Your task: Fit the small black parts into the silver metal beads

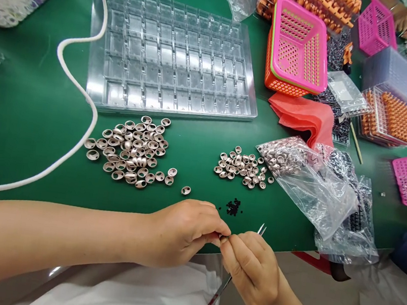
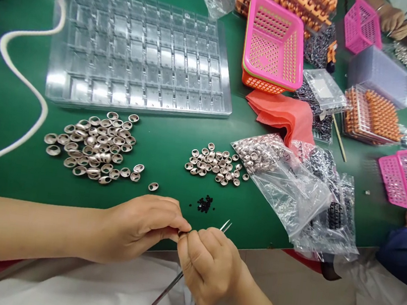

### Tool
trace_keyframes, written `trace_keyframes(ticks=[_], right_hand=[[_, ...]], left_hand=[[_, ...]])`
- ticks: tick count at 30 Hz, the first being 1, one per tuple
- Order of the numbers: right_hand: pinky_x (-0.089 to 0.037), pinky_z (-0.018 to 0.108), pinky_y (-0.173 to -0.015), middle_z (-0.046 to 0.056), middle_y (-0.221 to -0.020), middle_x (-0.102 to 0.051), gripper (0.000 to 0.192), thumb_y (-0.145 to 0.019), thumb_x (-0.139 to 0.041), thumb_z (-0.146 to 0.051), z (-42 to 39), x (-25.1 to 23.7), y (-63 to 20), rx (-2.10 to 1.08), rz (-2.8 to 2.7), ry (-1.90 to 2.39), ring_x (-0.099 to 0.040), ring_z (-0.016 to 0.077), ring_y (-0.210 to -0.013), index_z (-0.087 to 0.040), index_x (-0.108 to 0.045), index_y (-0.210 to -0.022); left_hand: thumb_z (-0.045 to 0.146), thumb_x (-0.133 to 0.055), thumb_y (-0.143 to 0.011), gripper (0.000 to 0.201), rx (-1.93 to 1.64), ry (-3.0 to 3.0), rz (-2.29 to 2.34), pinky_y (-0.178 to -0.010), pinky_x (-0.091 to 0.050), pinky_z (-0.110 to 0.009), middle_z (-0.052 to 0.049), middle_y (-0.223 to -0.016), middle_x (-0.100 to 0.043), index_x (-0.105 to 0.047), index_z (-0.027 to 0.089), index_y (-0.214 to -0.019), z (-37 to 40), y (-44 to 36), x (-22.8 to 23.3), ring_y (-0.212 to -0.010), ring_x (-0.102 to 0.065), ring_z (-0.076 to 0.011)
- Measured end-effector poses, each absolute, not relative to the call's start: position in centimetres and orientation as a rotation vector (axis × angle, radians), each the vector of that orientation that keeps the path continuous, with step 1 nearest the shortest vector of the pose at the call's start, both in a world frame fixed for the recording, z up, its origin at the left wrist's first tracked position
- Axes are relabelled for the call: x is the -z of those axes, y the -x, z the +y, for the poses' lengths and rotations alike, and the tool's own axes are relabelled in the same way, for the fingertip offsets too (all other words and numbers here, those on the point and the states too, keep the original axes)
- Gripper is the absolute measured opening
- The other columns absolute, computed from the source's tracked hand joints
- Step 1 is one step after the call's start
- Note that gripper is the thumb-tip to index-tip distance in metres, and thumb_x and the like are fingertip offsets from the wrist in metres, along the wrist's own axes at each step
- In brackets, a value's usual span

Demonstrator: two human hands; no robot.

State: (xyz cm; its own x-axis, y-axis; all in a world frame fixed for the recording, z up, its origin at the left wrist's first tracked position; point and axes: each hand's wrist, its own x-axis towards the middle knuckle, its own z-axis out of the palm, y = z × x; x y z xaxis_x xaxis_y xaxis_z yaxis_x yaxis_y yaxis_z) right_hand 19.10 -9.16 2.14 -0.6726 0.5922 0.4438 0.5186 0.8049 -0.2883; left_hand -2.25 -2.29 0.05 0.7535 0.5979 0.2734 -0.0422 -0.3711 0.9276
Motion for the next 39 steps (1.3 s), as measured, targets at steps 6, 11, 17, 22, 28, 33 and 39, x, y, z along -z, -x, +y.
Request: trace_keyframes(ticks=[6, 11, 17, 22, 28, 33, 39], right_hand=[[-0.044, 0.033, -0.055, 0.017, -0.097, -0.064, 0.034, -0.090, -0.040, -0.005, -9.15, -1.91, -19.35, -0.194, -2.437, 0.838, -0.057, 0.0202, -0.076, 0.001, -0.067, -0.110], [-0.050, 0.033, -0.059, 0.016, -0.100, -0.067, 0.035, -0.090, -0.040, -0.004, -9.49, -2.04, -19.66, -0.163, -2.402, 0.884, -0.060, 0.0203, -0.082, -0.002, -0.066, -0.114], [-0.051, 0.034, -0.063, 0.017, -0.100, -0.066, 0.032, -0.091, -0.042, -0.004, -9.57, -2.14, -19.65, -0.147, -2.394, 0.894, -0.062, 0.0213, -0.085, 0.000, -0.067, -0.111], [-0.049, 0.035, -0.061, 0.017, -0.101, -0.066, 0.035, -0.093, -0.039, -0.005, -9.59, -1.98, -19.77, -0.208, -2.414, 0.909, -0.061, 0.0212, -0.082, -0.001, -0.066, -0.115], [-0.049, 0.035, -0.061, 0.018, -0.102, -0.067, 0.036, -0.091, -0.042, -0.005, -9.63, -2.02, -19.58, -0.218, -2.453, 0.905, -0.062, 0.0221, -0.083, -0.001, -0.066, -0.117], [-0.051, 0.035, -0.061, 0.017, -0.100, -0.069, 0.037, -0.092, -0.039, -0.006, -9.70, -2.14, -19.38, -0.150, -2.444, 0.897, -0.064, 0.0229, -0.086, -0.002, -0.068, -0.113], [-0.052, 0.036, -0.066, 0.019, -0.102, -0.067, 0.034, -0.092, -0.040, -0.004, -9.72, -2.16, -19.38, -0.161, -2.445, 0.898, -0.064, 0.0235, -0.089, 0.004, -0.068, -0.109]], left_hand=[[0.014, -0.051, -0.101, 0.016, -0.722, -1.833, 0.444, -0.068, -0.052, -0.023, -0.005, -0.080, -0.073, -0.067, 0.015, -0.102, -2.17, 2.25, -0.06, -0.071, -0.064, -0.0146], [0.017, -0.055, -0.101, 0.016, -0.712, -1.767, 0.432, -0.074, -0.055, -0.023, -0.005, -0.087, -0.077, -0.069, 0.016, -0.108, -1.98, 2.26, 0.06, -0.077, -0.069, -0.0147], [0.019, -0.056, -0.102, 0.016, -0.711, -1.730, 0.397, -0.076, -0.056, -0.023, -0.005, -0.090, -0.078, -0.070, 0.016, -0.110, -1.68, 2.22, 0.21, -0.080, -0.070, -0.0149], [0.016, -0.054, -0.102, 0.016, -0.709, -1.793, 0.374, -0.076, -0.055, -0.023, -0.006, -0.090, -0.078, -0.069, 0.015, -0.109, -1.43, 2.28, 0.24, -0.079, -0.068, -0.0147], [0.017, -0.049, -0.103, 0.019, -0.697, -1.836, 0.402, -0.074, -0.054, -0.025, -0.006, -0.086, -0.076, -0.067, 0.016, -0.107, -1.71, 2.33, 0.40, -0.078, -0.067, -0.0155], [0.014, -0.051, -0.102, 0.016, -0.732, -1.837, 0.408, -0.071, -0.053, -0.022, -0.005, -0.085, -0.075, -0.066, 0.015, -0.105, -1.90, 2.32, 0.15, -0.075, -0.066, -0.0146], [0.013, -0.051, -0.102, 0.015, -0.761, -1.832, 0.403, -0.071, -0.052, -0.022, -0.004, -0.084, -0.075, -0.066, 0.015, -0.104, -1.88, 2.28, 0.00, -0.074, -0.065, -0.0144]])
